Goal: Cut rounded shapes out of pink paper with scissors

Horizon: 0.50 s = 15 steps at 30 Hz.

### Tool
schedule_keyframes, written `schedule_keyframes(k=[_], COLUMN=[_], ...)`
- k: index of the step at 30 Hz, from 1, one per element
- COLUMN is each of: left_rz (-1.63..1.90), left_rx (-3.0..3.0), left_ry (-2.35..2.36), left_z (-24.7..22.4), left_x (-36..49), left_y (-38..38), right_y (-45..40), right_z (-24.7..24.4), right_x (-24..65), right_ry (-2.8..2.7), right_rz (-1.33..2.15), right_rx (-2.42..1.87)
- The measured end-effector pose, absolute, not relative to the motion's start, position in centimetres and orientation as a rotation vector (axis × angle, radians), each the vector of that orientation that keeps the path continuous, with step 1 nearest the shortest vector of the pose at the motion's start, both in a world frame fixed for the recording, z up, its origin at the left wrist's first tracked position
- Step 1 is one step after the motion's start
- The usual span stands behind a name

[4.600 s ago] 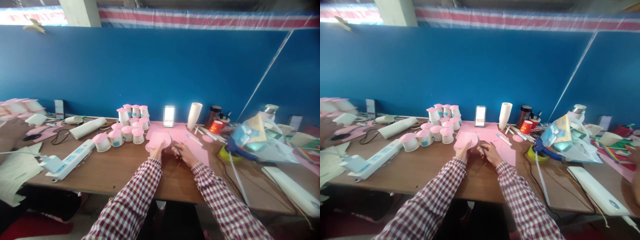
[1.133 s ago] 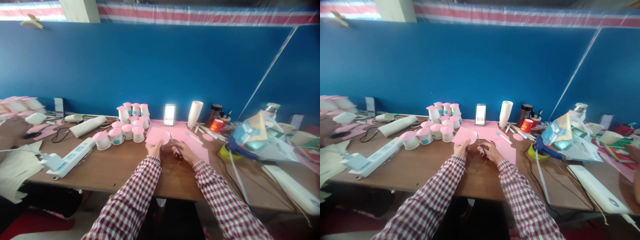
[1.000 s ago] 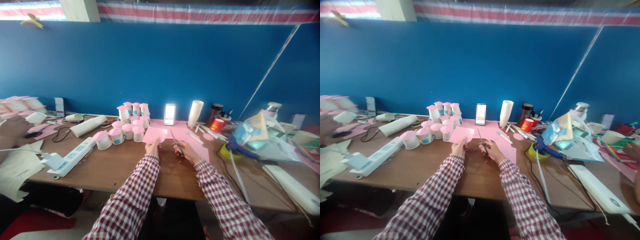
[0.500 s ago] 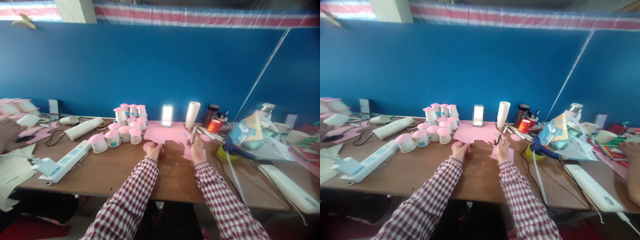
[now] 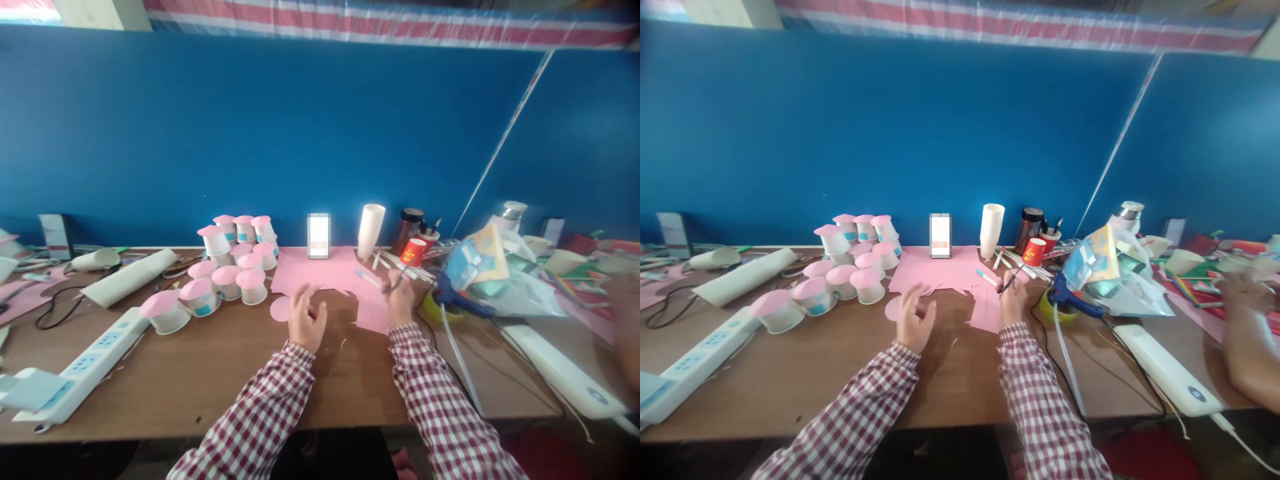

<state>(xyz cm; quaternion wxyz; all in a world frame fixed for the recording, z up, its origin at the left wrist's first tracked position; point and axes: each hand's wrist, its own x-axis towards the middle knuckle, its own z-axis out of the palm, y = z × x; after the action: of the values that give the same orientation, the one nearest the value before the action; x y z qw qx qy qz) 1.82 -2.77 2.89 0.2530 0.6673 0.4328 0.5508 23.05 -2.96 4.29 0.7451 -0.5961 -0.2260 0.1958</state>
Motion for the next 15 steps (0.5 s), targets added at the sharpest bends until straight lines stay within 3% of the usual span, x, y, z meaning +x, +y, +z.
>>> schedule_keyframes(k=[6,15], left_rz=[0.923,0.453], left_rx=[2.45,2.856], left_ry=[0.976,0.931], left_z=[3.2,3.2], left_x=[4.7,11.1], left_y=[-1.7,1.2], right_y=[-3.3,-2.4], right_z=[4.6,3.2], right_x=[22.5,22.3], right_ry=[-0.693,-0.741], right_rz=[0.346,0.382], right_rx=[-1.54,-1.425])
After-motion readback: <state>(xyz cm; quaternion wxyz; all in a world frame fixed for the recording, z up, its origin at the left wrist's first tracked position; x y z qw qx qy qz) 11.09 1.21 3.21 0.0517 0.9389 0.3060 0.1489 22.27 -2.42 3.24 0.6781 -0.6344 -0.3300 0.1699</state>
